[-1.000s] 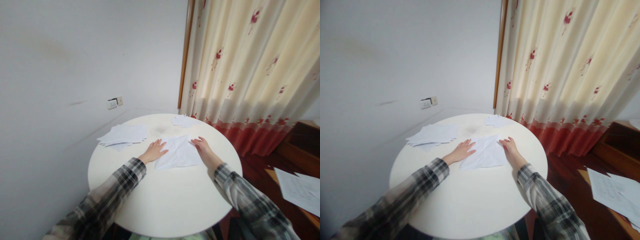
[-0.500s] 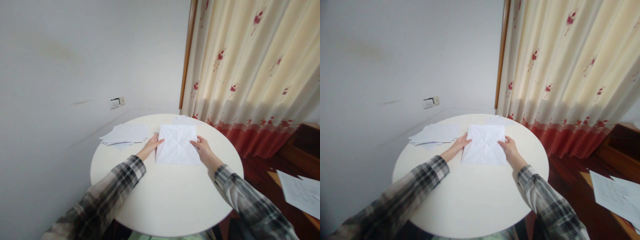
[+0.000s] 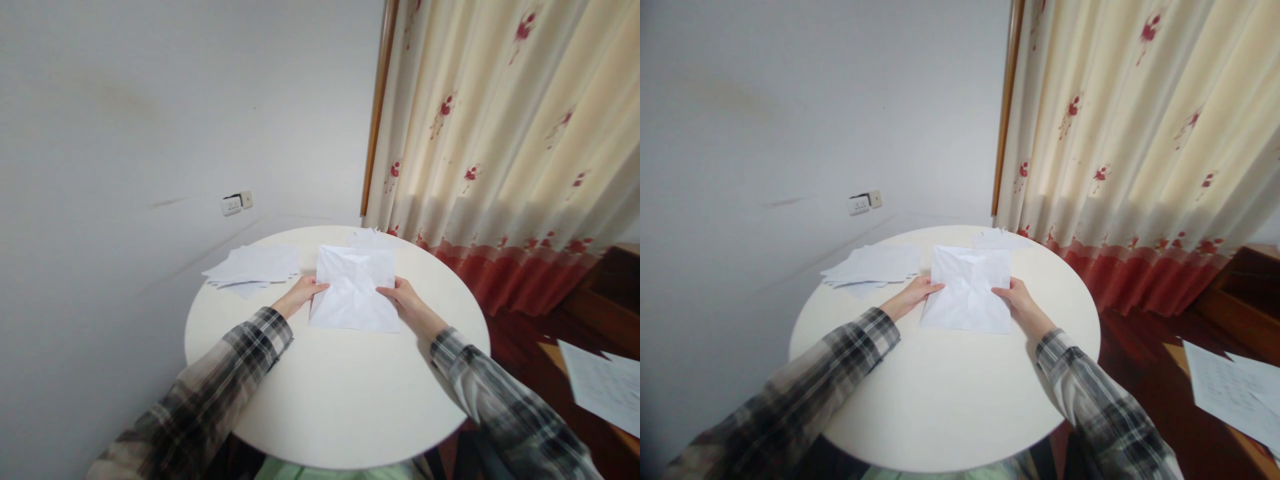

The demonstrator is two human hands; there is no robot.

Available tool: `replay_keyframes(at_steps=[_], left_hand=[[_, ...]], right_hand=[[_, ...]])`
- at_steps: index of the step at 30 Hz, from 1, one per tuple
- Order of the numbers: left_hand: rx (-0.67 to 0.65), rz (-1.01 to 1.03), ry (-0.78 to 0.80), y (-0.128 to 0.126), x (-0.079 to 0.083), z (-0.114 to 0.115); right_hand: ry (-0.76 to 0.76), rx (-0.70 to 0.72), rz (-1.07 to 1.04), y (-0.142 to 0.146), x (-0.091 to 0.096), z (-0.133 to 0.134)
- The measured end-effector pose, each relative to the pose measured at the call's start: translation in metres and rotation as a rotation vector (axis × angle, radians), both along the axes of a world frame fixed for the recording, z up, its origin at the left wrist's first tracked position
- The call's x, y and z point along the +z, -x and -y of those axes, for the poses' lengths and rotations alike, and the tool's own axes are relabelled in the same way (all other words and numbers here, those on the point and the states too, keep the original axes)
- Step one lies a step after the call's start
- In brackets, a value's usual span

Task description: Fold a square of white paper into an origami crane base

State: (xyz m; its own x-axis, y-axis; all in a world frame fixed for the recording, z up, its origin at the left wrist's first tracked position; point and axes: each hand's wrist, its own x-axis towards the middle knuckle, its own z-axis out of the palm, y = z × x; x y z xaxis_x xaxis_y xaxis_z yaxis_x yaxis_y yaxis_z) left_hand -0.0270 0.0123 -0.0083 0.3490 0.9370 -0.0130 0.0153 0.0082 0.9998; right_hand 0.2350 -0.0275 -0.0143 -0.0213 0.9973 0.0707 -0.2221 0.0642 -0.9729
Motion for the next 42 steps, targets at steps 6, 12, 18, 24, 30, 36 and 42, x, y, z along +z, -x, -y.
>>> replay_keyframes(at_steps=[6,12,18,24,30,36,42], left_hand=[[0.01,0.015,0.018,0.002,-0.002,-0.003],[-0.001,0.057,-0.065,0.001,-0.003,-0.007],[0.034,-0.005,0.004,0.0,-0.006,-0.011],[0.013,0.02,-0.051,0.005,-0.015,-0.02],[0.076,-0.13,-0.146,0.005,-0.011,-0.016],[0.367,-0.361,-0.532,0.002,0.008,-0.006],[0.336,-0.429,-0.705,-0.008,0.015,0.002]], right_hand=[[0.013,-0.055,-0.008,0.0,0.001,-0.001],[0.001,-0.099,-0.02,0.002,-0.001,-0.003],[-0.098,-0.059,0.003,0.0,0.003,0.002],[-0.042,0.017,0.007,-0.002,0.006,0.0],[-0.009,-0.046,0.034,0.0,0.004,-0.002],[-0.065,-0.091,0.027,0.007,0.001,0.001],[-0.195,-0.002,0.185,0.01,-0.009,-0.006]])
